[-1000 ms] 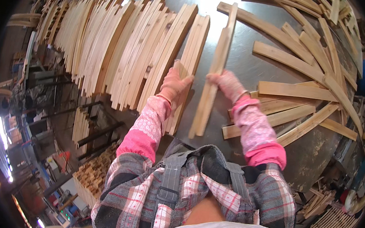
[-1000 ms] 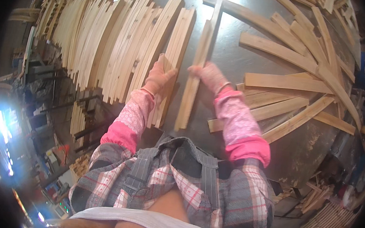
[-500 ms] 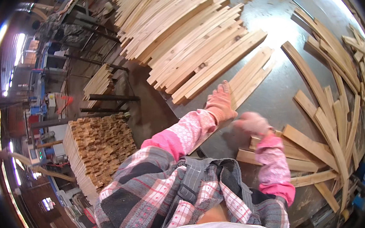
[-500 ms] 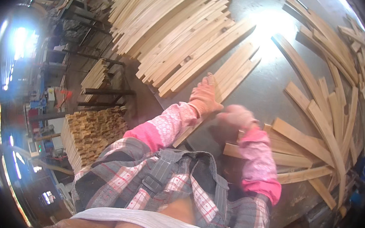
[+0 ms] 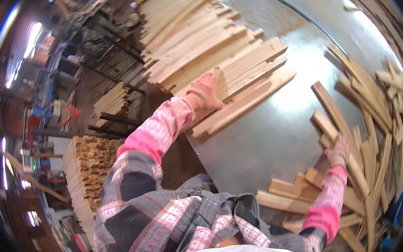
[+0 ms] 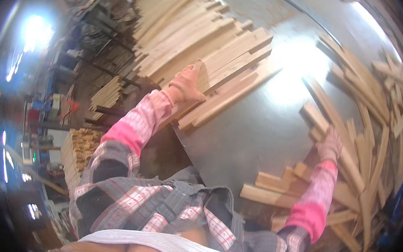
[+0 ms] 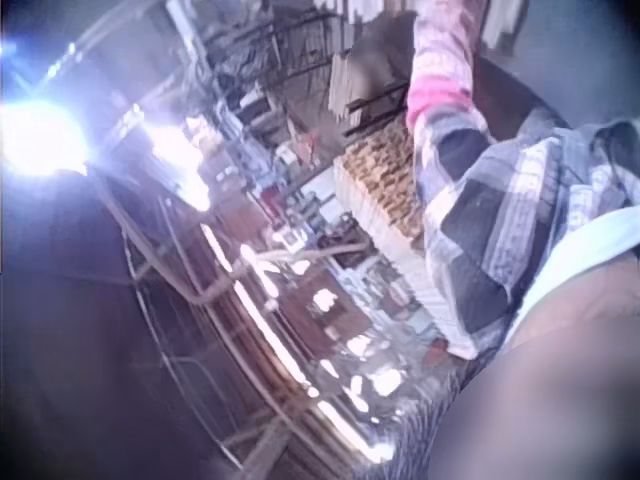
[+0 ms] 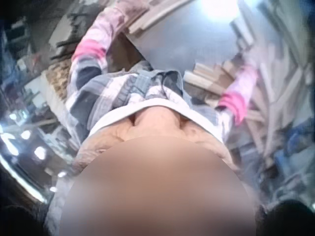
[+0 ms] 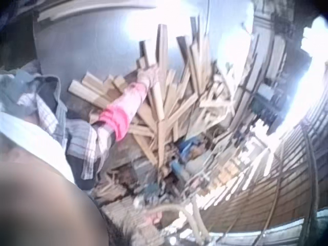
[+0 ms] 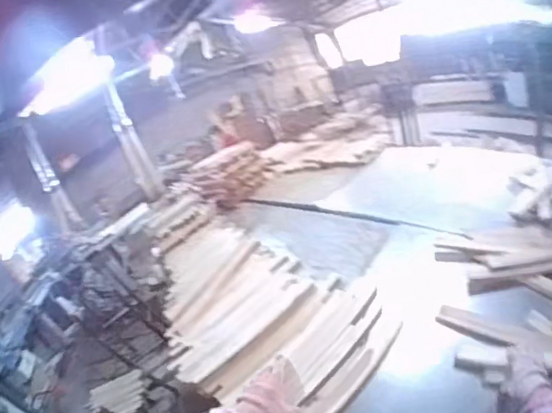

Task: The person picks up individual wooden planks from a disorganized pile on a metal table and arranges them into a neat, vertical stack. The person handles the planks one by one, aligning them carefully to form a uniform pile.

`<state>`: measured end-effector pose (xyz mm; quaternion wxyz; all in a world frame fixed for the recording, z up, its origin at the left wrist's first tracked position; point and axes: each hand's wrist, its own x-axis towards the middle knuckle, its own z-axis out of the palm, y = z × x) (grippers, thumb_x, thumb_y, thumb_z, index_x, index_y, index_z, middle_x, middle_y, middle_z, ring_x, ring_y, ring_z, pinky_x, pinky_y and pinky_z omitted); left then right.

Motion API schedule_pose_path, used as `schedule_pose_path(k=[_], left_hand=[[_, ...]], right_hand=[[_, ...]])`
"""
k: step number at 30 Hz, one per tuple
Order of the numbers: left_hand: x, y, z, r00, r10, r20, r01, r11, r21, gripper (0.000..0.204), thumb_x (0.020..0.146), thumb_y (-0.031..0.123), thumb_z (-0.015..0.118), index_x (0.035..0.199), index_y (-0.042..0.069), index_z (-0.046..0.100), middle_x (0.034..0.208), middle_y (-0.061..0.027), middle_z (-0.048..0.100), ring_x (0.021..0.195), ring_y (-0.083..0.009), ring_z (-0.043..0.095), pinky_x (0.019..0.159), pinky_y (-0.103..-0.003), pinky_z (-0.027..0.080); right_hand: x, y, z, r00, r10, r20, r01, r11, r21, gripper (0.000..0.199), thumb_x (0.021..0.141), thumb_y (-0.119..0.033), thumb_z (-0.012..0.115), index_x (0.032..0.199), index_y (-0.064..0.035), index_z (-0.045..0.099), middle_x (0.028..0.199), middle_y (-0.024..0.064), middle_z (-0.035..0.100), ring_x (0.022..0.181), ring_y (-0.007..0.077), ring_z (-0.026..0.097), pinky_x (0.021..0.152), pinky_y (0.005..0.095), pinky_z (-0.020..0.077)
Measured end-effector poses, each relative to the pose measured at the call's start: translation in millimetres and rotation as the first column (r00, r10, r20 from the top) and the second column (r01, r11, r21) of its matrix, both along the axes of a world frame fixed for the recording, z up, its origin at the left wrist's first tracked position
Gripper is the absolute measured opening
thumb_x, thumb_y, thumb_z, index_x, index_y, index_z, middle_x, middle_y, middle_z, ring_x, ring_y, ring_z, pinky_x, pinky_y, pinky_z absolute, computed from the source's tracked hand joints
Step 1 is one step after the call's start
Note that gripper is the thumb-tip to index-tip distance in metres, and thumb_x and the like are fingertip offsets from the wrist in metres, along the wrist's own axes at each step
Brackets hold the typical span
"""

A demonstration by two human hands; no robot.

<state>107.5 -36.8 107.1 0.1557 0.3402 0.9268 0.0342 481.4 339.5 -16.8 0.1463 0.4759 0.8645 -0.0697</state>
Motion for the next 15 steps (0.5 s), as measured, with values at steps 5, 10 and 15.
schedule_pose_path(k=[5, 10, 15], left_hand=[[-92, -19, -34, 0.993, 0.069, -0.095, -0.084, 0.983, -0.164, 0.12, 0.066, 0.033, 0.084, 0.163, 0.004, 0.019, 0.141, -0.0254, 0.052, 0.131, -0.0417, 0.053, 0.112, -0.045, 0.045], [-153, -19, -50, 0.997, 0.07, 0.036, -0.061, 0.978, -0.198, 0.098, 0.07, 0.028, 0.077, 0.153, -0.003, 0.035, 0.143, -0.0304, 0.051, 0.134, -0.0408, 0.053, 0.113, -0.044, 0.045], [-151, -25, -84, 0.953, -0.231, -0.196, 0.22, 0.972, -0.077, 0.054, 0.069, 0.027, 0.073, 0.114, 0.002, 0.057, 0.114, -0.0246, 0.062, 0.11, -0.0425, 0.059, 0.095, -0.051, 0.05]], right_hand=[[-75, -74, -16, 0.959, 0.227, 0.17, -0.234, 0.972, 0.024, 0.064, 0.071, -0.043, 0.091, 0.12, -0.016, 0.061, 0.118, 0.0125, 0.062, 0.118, 0.0331, 0.061, 0.097, 0.0434, 0.051], [-107, -155, -2, 0.894, 0.424, 0.147, -0.4, 0.901, -0.168, 0.067, 0.071, -0.037, 0.089, 0.125, -0.0131, 0.059, 0.129, 0.0126, 0.058, 0.127, 0.032, 0.054, 0.103, 0.0469, 0.0465], [-105, -218, -17, 0.829, 0.507, -0.238, -0.533, 0.844, -0.058, 0.057, 0.082, -0.008, 0.065, 0.137, -0.0102, 0.053, 0.127, 0.012, 0.061, 0.122, 0.0302, 0.056, 0.103, 0.0457, 0.045]])
